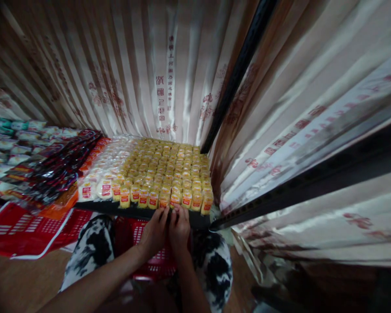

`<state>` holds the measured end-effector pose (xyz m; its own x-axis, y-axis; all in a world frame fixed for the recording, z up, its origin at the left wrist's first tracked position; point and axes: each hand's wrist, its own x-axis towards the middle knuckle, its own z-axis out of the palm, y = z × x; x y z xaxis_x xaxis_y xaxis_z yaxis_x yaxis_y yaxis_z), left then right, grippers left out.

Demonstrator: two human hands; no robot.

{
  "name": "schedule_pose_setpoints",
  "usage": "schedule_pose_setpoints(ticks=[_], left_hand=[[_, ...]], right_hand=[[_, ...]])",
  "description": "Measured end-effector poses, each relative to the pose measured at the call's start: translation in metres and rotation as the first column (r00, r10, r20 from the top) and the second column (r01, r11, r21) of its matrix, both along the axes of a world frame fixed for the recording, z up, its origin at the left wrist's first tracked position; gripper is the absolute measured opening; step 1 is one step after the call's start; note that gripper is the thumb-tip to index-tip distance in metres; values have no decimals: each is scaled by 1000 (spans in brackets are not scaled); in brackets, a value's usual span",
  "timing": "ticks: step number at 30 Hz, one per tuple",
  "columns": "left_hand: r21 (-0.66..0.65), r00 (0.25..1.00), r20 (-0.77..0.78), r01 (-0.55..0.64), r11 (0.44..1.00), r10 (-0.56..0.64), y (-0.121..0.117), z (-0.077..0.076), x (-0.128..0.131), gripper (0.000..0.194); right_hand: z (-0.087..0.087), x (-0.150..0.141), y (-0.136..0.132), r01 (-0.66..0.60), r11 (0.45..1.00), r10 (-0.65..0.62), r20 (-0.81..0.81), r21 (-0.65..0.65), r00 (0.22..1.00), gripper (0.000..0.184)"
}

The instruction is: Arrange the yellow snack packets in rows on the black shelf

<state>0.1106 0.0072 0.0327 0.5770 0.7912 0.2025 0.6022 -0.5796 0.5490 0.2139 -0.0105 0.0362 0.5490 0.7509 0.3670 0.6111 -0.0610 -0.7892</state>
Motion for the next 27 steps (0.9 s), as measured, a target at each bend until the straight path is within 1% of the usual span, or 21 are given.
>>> schedule_pose_setpoints(ticks=[3,8,11,13,15,18,23,27], left_hand=[[26,999,11,-44,999,44,1,0,4,50],[-5,998,50,-24,1000,24,3,5,-1,45],[-2,994,110,-28,1000,28,4,7,-7,46],[10,987,151,-49,999,47,5,7,-8,47],[22,983,171,-68,997,63,6,7,-7,46],[26,982,171,-82,996,76,8,5,-3,46],[21,981,162,-108,994,103,6,3,-2,45],[21,984,145,-107,994,103,4,7,-3,46]], right_hand=[[-1,-1,1,19,1000,-19,-2,-10,1000,26],[-2,2,0,-12,1000,12,-36,1,999,23],[-2,1,-2,-30,999,32,-70,26,997,28],[-1,-1,-2,-21,999,23,-61,30,998,30],[1,-2,-1,-10,999,11,-31,31,999,27],[4,0,3,-26,1000,26,-7,-8,1000,23],[9,10,4,-113,990,109,-41,-84,993,22],[11,11,2,-87,987,81,-54,-134,995,26]])
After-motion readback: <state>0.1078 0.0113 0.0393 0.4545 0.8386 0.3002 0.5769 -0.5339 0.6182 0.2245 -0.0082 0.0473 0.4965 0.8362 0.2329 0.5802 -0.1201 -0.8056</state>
